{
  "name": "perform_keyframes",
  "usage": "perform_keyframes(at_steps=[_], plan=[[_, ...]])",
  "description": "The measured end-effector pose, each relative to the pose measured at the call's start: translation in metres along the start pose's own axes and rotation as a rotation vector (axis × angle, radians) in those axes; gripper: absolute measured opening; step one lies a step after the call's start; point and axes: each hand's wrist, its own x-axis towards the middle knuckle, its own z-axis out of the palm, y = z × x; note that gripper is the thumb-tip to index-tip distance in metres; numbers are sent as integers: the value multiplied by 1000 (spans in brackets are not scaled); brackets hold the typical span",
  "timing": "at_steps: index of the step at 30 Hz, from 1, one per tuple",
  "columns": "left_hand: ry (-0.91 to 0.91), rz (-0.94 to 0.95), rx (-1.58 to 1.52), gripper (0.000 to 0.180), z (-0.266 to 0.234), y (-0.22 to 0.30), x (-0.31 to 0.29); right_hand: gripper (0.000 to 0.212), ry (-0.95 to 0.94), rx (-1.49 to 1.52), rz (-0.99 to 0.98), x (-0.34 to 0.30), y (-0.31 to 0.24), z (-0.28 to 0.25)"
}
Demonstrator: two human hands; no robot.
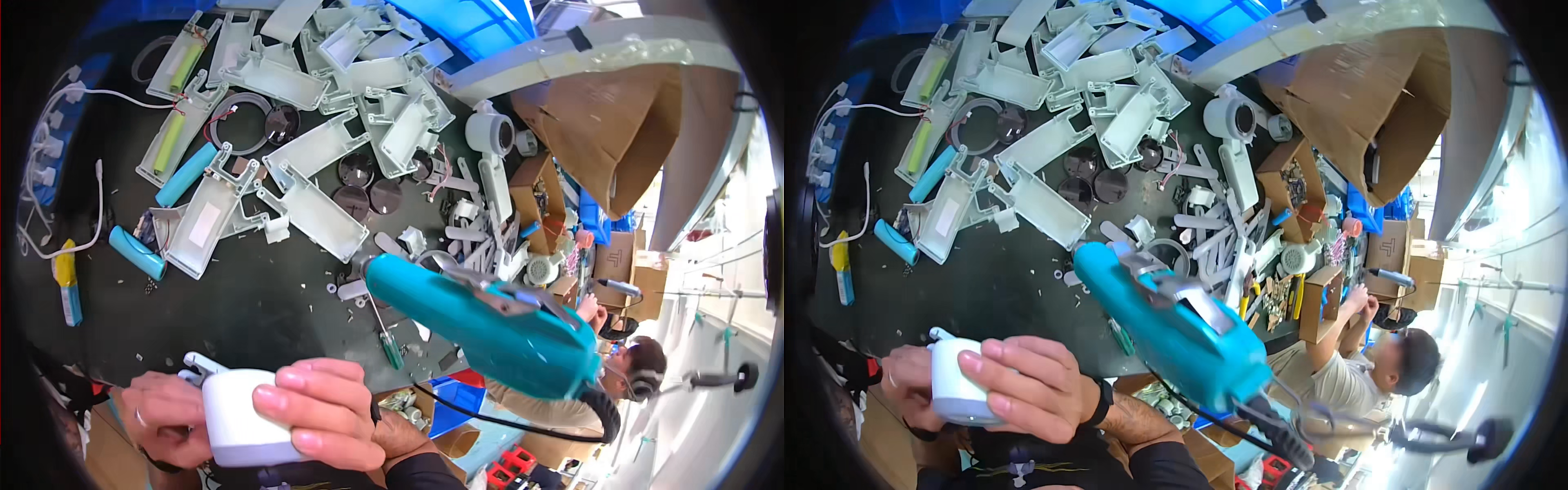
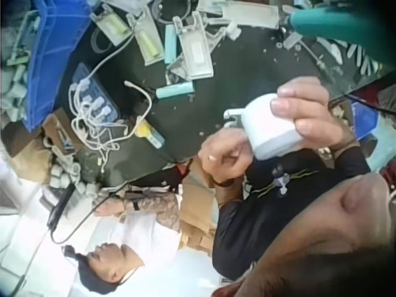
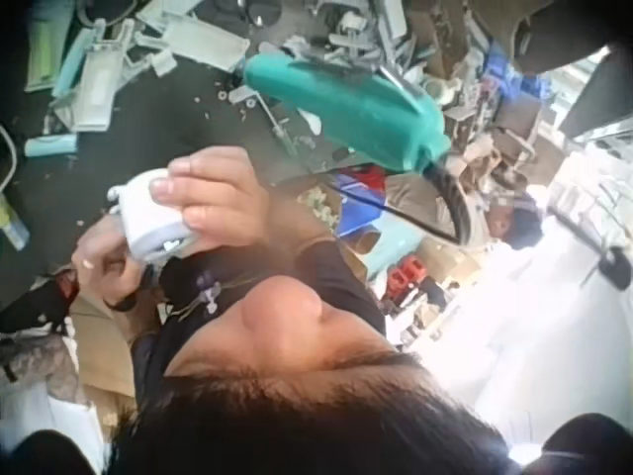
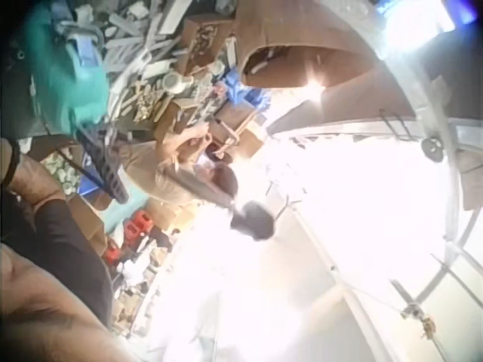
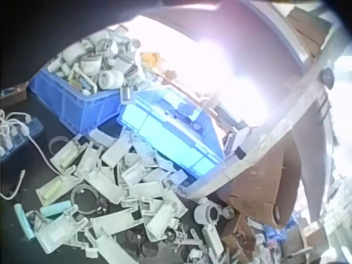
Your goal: Assembling small electronic components and circuit boards into plastic housings at a factory workbench.
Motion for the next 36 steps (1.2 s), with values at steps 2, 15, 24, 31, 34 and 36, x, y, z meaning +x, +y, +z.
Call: perform_keyframes(at_steps=[2, 15, 24, 31, 34, 36], plan=[[8, -5, 51, 25, 0, 1, 0, 57, -35, -12, 31, 0, 1, -2], [8, -20, 61, 26, 5, 3, 4, 68, 21, -17, 165, 0, 1, 2], [4, -62, 315, 28, -5, 14, -1, 90, -169, 47, 406, 12, 3, -3], [72, -409, -5, 16, 14, 17, 15, 66, -229, -229, 293, 24, 3, -5], [87, -414, -30, 15, 12, 16, 16, 28, -359, -273, 230, 22, -14, -2], [101, -397, -60, 14, 14, 15, 15, 25, -364, -303, 186, 20, -11, 5]])
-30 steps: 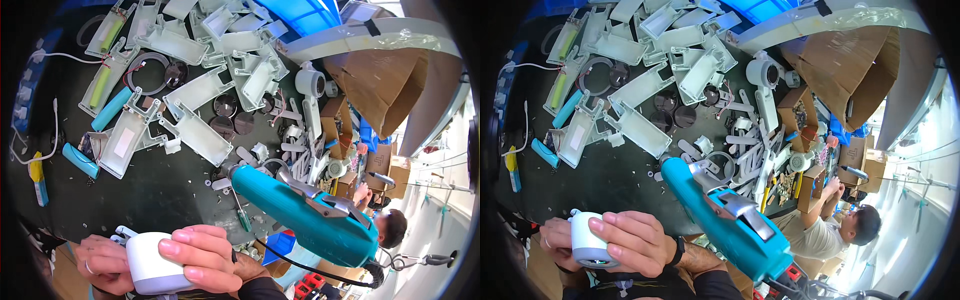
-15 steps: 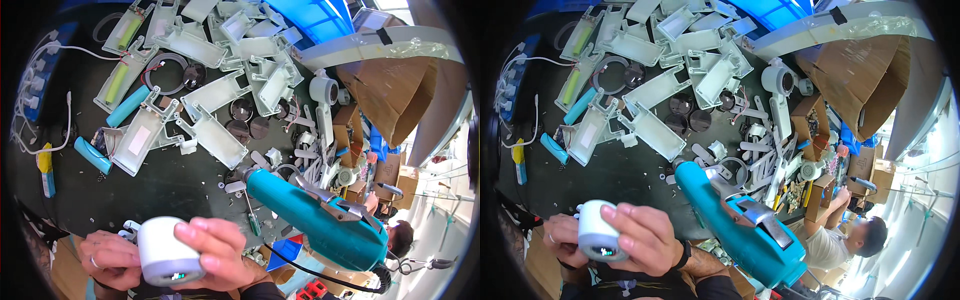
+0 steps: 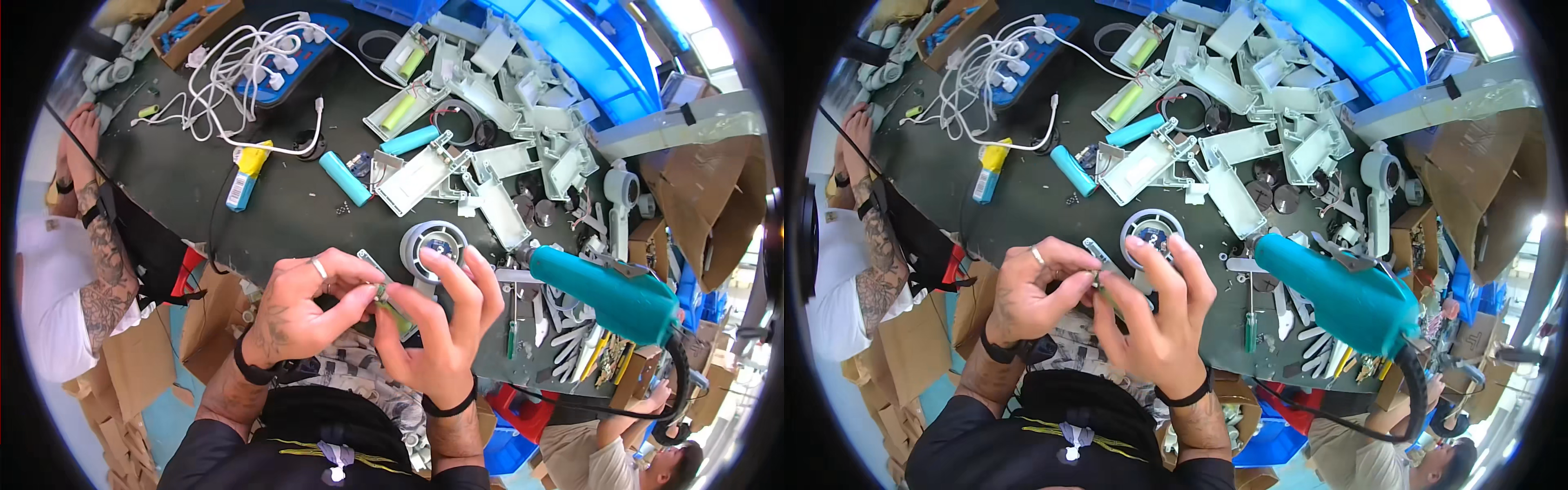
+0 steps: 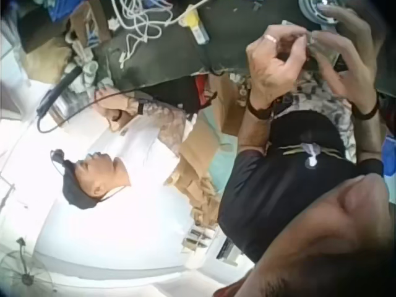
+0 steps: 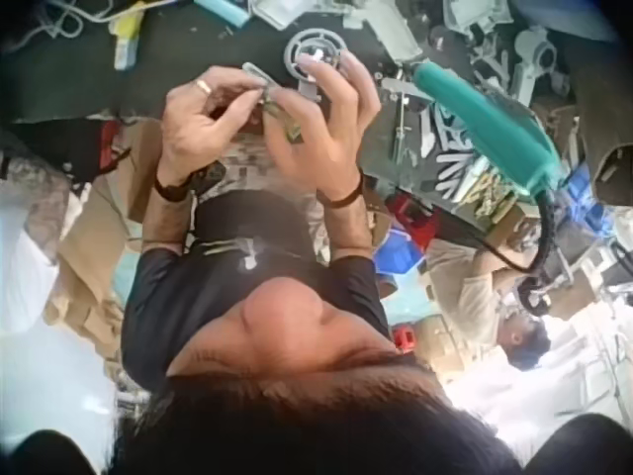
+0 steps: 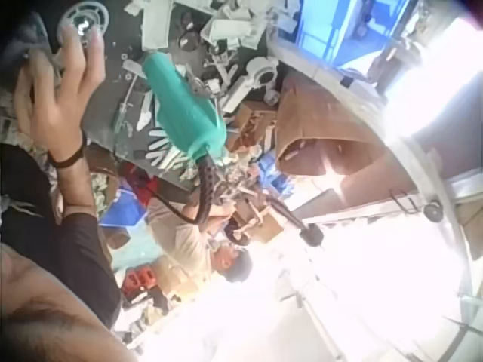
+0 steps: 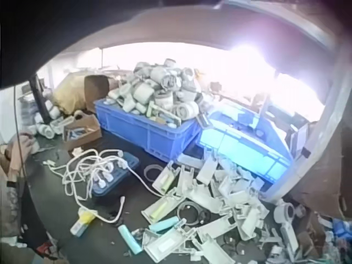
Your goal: Assembling small electronic components and circuit boards into plastic housings at a factory workbench.
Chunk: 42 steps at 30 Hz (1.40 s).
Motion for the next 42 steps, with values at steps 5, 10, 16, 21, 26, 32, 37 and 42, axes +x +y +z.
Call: perform_keyframes(at_steps=[5, 10, 16, 21, 26, 32, 37, 42], plan=[[2, -5, -50, 14, -2, 1, -5, 25, -7, -29, -45, -2, 1, 7], [-19, 53, -8, 13, 3, -3, -3, 24, 7, -37, -62, -4, 3, 6], [-4, 34, 47, 12, 2, 0, -4, 22, 3, -27, -72, -2, 3, 9], [-4, 53, 42, 13, 3, 2, -3, 24, 1, -41, -70, 0, 1, 6], [-3, 36, 51, 13, 2, 4, -4, 27, 1, -34, -59, -2, -1, 7], [-11, 53, 85, 12, 0, 7, -4, 22, 9, -36, -61, -3, 0, 7], [-15, 71, 51, 11, 1, 2, -4, 22, 12, -67, -75, -4, 1, 8], [-12, 67, 40, 13, 2, 1, -4, 22, 15, -58, -70, -4, 1, 8]])
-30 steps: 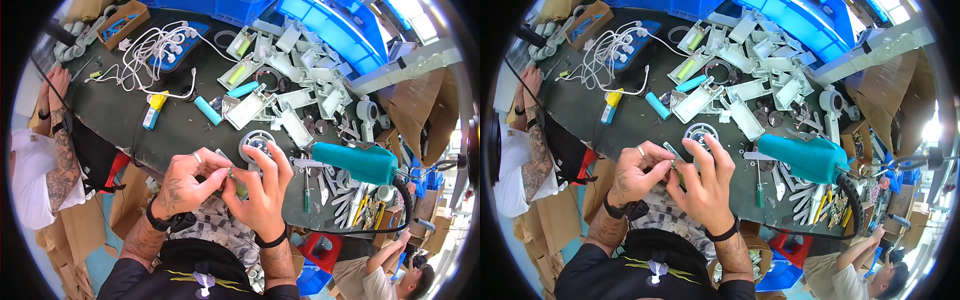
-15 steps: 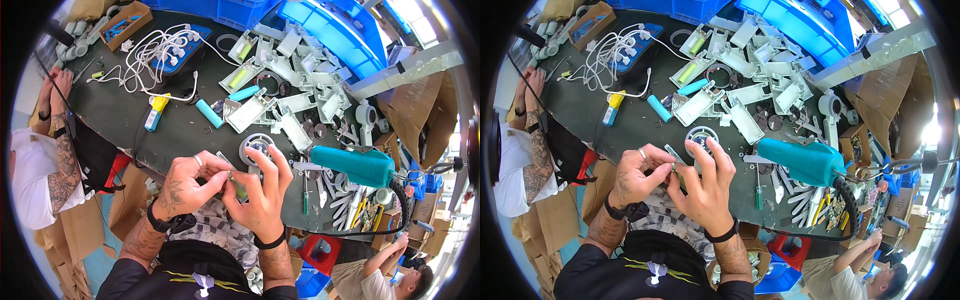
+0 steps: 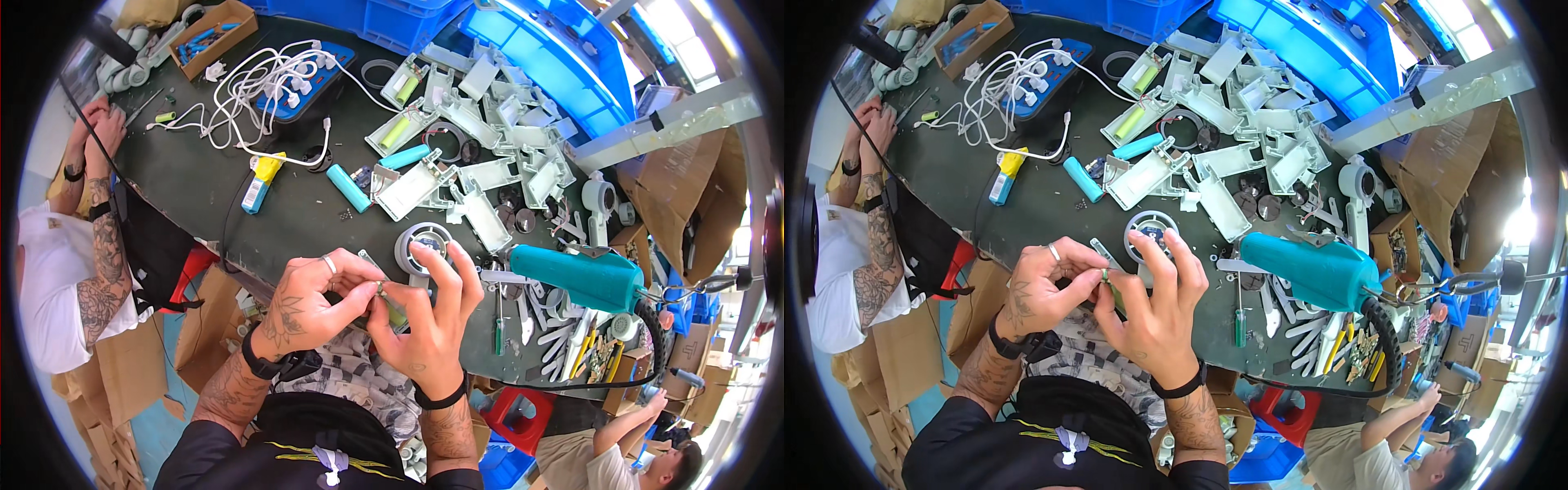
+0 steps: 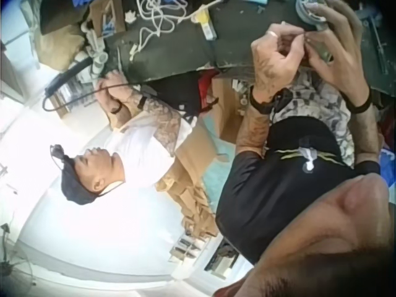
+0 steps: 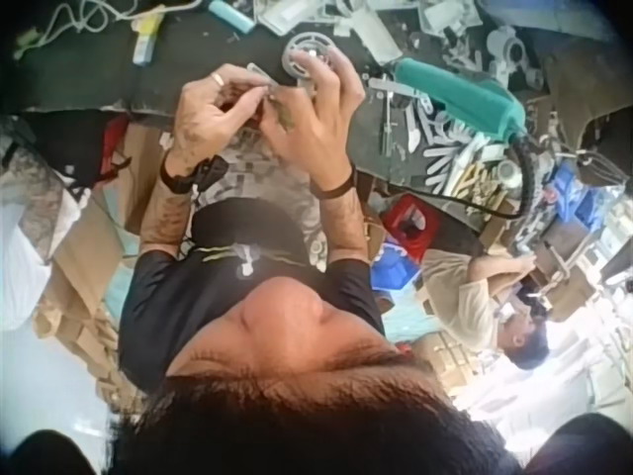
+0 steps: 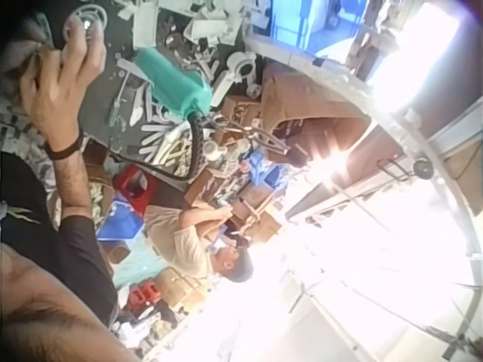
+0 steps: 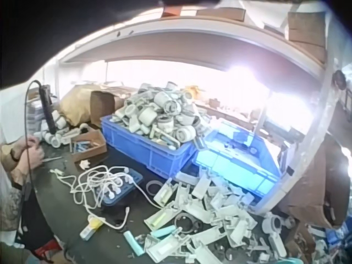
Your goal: Assembling small electronic components and circuit boards into plastic housings at a factory workbench.
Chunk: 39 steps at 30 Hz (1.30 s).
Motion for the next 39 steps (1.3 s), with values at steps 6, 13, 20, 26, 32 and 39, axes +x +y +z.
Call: perform_keyframes(at_steps=[6, 13, 20, 26, 32, 39], plan=[[6, 7, -14, 13, -1, 1, 0, 23, 2, 4, 5, 1, -2, 0], [-5, 6, -6, 13, -2, 2, -1, 23, -7, 9, 7, 0, -3, -1], [-15, 51, 11, 13, -2, 1, 1, 23, -21, 12, 10, 1, -3, -2], [5, 130, 74, 15, -4, -2, 0, 26, -17, -17, 33, 3, -7, -3], [43, 99, 57, 14, -3, -2, -3, 32, 3, -28, 34, -2, -4, 1], [27, 118, 49, 15, -3, -6, -4, 23, -7, -16, 15, -2, -5, -5]])
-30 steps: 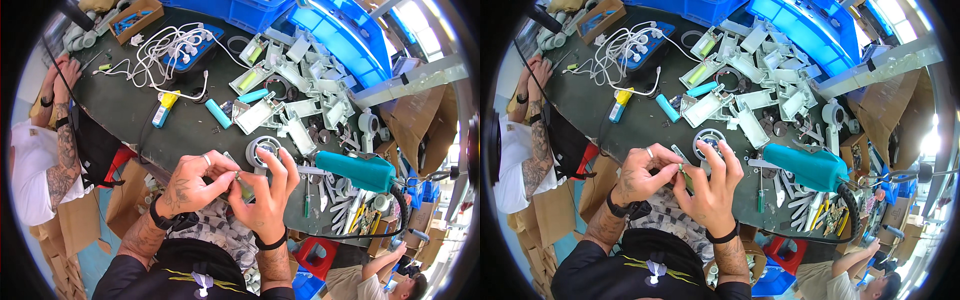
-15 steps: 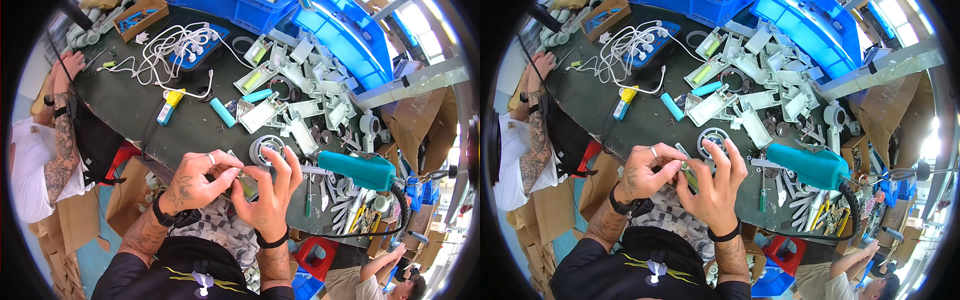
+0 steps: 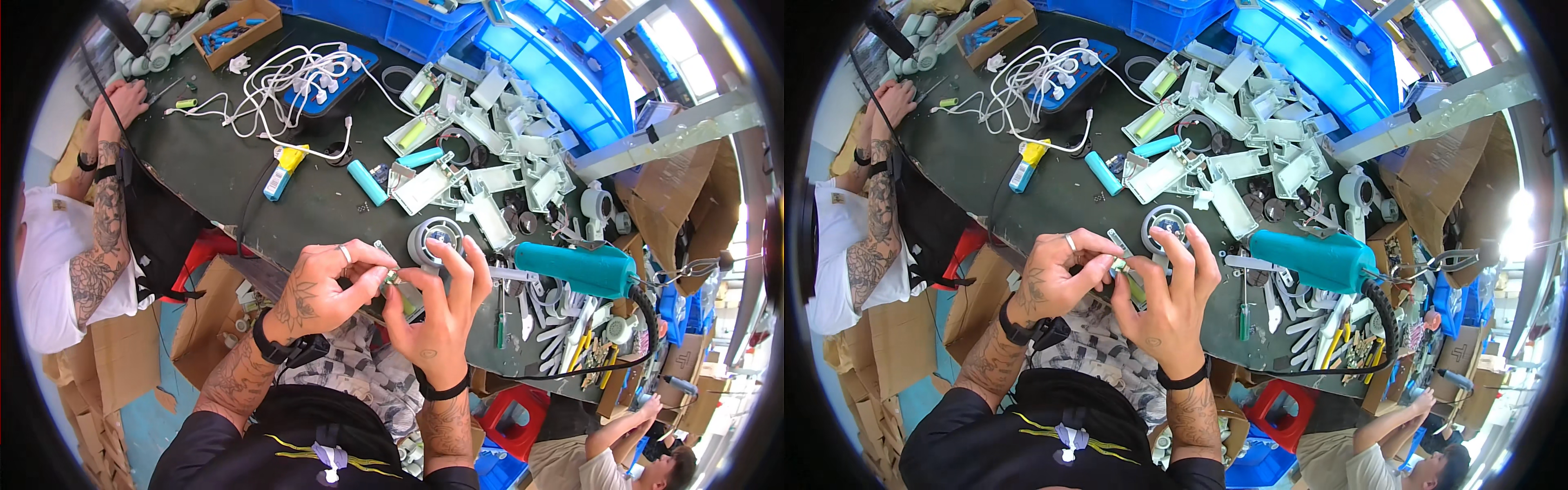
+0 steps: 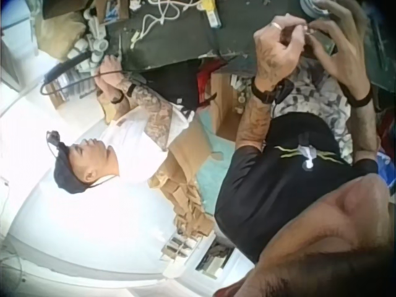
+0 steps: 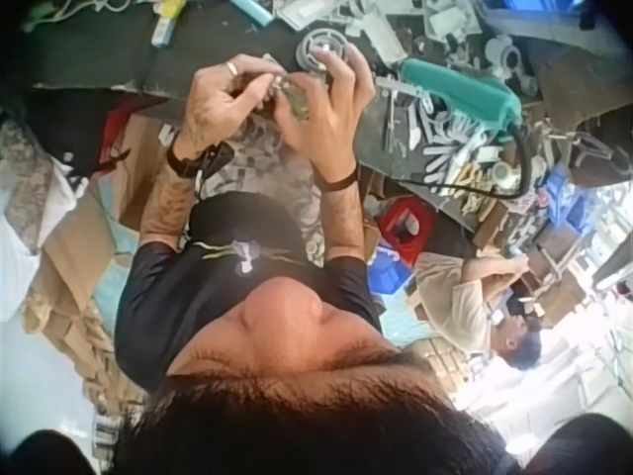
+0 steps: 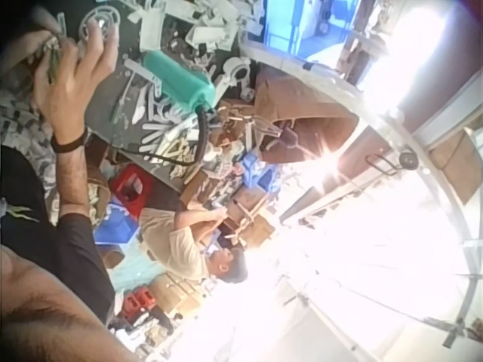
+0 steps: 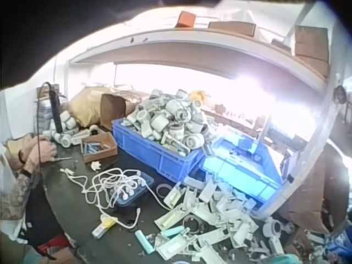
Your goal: Assembling small electronic components and circuit boards into plastic housings at a factory workbench.
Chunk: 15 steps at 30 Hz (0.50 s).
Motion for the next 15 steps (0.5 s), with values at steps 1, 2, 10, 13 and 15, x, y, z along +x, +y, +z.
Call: perform_keyframes(at_steps=[1, 2, 10, 13, 15], plan=[[1, -5, -4, 14, 0, 0, 0, 22, 1, 2, -2, 0, 0, 1], [2, -6, -2, 14, -1, 0, 0, 22, 1, 5, -2, 0, 0, 1], [13, -24, 0, 13, 1, 1, 2, 25, -7, 11, -13, 1, 1, 2], [10, -43, -10, 13, 1, 2, 3, 25, -2, 20, -11, 0, 2, 4], [10, -53, -21, 13, 1, 4, 3, 25, -3, 16, -10, 1, 2, 2]])
